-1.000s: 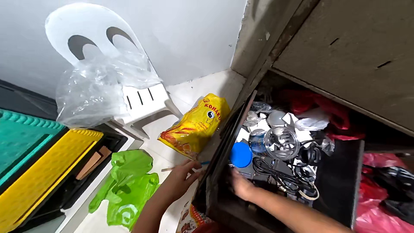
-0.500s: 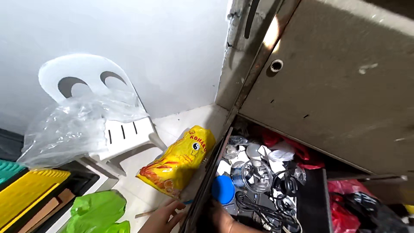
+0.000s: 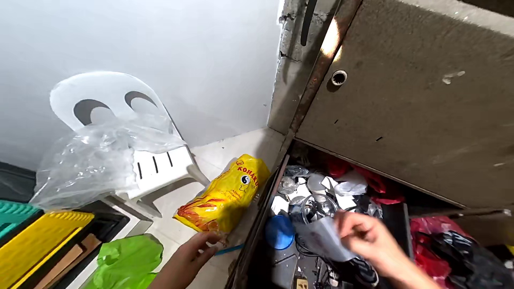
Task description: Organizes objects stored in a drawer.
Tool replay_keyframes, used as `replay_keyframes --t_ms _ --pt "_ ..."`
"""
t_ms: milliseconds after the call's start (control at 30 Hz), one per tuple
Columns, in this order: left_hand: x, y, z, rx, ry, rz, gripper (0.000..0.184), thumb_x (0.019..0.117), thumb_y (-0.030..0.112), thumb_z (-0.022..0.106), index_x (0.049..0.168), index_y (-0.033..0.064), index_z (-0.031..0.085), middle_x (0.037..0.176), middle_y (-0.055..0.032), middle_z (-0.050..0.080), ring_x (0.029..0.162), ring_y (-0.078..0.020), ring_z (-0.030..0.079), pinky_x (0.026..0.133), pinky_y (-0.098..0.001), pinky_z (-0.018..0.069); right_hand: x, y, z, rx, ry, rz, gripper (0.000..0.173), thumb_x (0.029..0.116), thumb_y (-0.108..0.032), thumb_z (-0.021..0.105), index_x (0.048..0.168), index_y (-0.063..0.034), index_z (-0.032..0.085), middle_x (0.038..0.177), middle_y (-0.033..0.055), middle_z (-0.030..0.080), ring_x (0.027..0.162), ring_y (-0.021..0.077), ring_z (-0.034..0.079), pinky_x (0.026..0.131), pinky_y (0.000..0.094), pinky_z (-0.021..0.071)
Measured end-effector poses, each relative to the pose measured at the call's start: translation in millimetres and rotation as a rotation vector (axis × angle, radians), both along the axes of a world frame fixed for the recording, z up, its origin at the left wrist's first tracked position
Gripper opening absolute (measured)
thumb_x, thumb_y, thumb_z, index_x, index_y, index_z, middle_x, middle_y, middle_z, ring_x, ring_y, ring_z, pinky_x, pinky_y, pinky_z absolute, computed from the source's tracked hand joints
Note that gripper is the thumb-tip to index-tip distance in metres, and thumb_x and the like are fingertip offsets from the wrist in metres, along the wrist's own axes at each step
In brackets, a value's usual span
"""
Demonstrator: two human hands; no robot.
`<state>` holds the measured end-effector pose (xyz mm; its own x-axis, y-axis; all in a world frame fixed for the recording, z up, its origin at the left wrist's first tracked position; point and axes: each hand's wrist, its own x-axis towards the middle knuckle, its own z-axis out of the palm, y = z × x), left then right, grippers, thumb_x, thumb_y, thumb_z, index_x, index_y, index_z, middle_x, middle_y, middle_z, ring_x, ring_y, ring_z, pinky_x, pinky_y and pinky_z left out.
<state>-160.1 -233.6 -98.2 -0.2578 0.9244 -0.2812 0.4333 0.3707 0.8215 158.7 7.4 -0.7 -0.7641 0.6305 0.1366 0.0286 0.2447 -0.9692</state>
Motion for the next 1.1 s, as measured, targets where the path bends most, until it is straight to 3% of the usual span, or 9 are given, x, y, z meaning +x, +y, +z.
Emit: replay_keyframes --t_ms 100,167,267,367,533,700,800,933,1100 --pt "-2.2 18.7 8.0 0.123 0.065 -0.056 0.030 0.1008 0.018 0.058 0.119 -0.0036 0.067 0.115 -0.0224 0.069 0.095 -0.0327 0.070 0.080 -0.0487 0.0582 13.5 31.5 15.9 0.115 -0.007 -0.120 0.011 0.0808 -0.017 0.070 0.080 -0.0280 0.070 0.084 -0.0182 0.068 0.079 -0.0090 0.062 0.067 0.0114 0.0512" --pt "-0.4 44.7 29.0 0.016 0.044 -0.134 0.031 0.1031 0.018 0.057 0.125 -0.0022 0.065 0.123 -0.0236 0.065 0.103 -0.0340 0.068 0.088 -0.0496 0.0561 7.6 40.7 5.4 0.223 -0.272 -0.202 0.006 0.0764 -0.007 0.062 0.075 -0.0131 0.063 0.079 -0.0069 0.064 0.074 -0.0010 0.061 0.066 0.0189 0.0511" --pt "13.9 91.1 55.4 -0.038 0.087 -0.292 0.032 0.1044 0.018 0.056 0.130 0.0003 0.064 0.131 -0.0228 0.061 0.113 -0.0330 0.064 0.099 -0.0476 0.0521 -17.5 47.4 -23.4 0.189 -0.828 0.094 0.023 0.0967 -0.008 0.060 0.110 0.0074 0.071 0.120 0.0254 0.066 0.120 0.0372 0.059 0.105 0.0510 0.0453" --pt "31.9 132.9 55.9 0.156 0.210 -0.417 0.028 0.1023 0.015 0.058 0.123 -0.0001 0.069 0.126 -0.0200 0.066 0.121 -0.0314 0.062 0.106 -0.0455 0.0484 -37.6 43.1 -47.4 0.229 -1.013 0.293 0.031 0.1052 -0.012 0.051 0.125 0.0012 0.070 0.143 0.0218 0.058 0.141 0.0373 0.048 0.120 0.0503 0.0343" --pt "71.6 223.9 48.2 -0.039 0.432 -0.671 0.031 0.0994 -0.004 0.048 0.125 -0.0063 0.065 0.133 -0.0239 0.062 0.130 -0.0406 0.055 0.109 -0.0559 0.0427 -42.2 52.3 -29.5 0.269 -0.838 -0.034 0.030 0.1024 -0.008 0.048 0.119 0.0014 0.071 0.120 0.0196 0.069 0.110 0.0302 0.067 0.099 0.0462 0.0517" --pt "117.6 296.2 -1.5 -0.369 0.679 -0.847 0.062 0.0984 -0.010 0.046 0.158 0.0053 0.035 0.165 -0.0211 0.029 0.135 -0.0488 0.046 0.104 -0.0632 0.0422 -32.8 51.5 -22.7 0.388 -0.514 -0.190 0.027 0.0981 -0.011 0.052 0.107 -0.0005 0.075 0.108 0.0134 0.072 0.093 0.0147 0.069 0.083 0.0283 0.0557" --pt "121.6 309.6 -19.4 -0.462 0.759 -0.867 0.044 0.0972 -0.009 0.050 0.141 -0.0016 0.054 0.151 -0.0254 0.045 0.132 -0.0479 0.049 0.104 -0.0620 0.0435 -4.3 45.2 -15.6 0.404 -0.429 -0.239 0.026 0.0972 -0.015 0.053 0.104 -0.0025 0.075 0.108 0.0099 0.073 0.094 0.0078 0.069 0.080 0.0210 0.0563" --pt "109.6 298.4 17.0 -0.354 0.689 -0.817 0.031 0.0978 0.000 0.056 0.128 0.0002 0.064 0.128 -0.0240 0.063 0.116 -0.0436 0.062 0.091 -0.0608 0.0512 57.1 41.0 -8.5 0.337 -0.368 -0.306 0.024 0.0967 -0.017 0.056 0.103 -0.0031 0.075 0.108 0.0056 0.073 0.096 0.0029 0.069 0.082 0.0189 0.0576" --pt "86.1 288.9 49.4 -0.047 0.549 -0.720 0.029 0.1001 0.005 0.056 0.126 0.0007 0.068 0.131 -0.0218 0.063 0.121 -0.0405 0.061 0.101 -0.0589 0.0482 122.2 36.7 -11.4 0.065 -0.354 -0.491 0.024 0.0938 -0.013 0.055 0.108 -0.0003 0.071 0.107 0.0014 0.073 0.086 0.0058 0.072 0.075 0.0252 0.0619"
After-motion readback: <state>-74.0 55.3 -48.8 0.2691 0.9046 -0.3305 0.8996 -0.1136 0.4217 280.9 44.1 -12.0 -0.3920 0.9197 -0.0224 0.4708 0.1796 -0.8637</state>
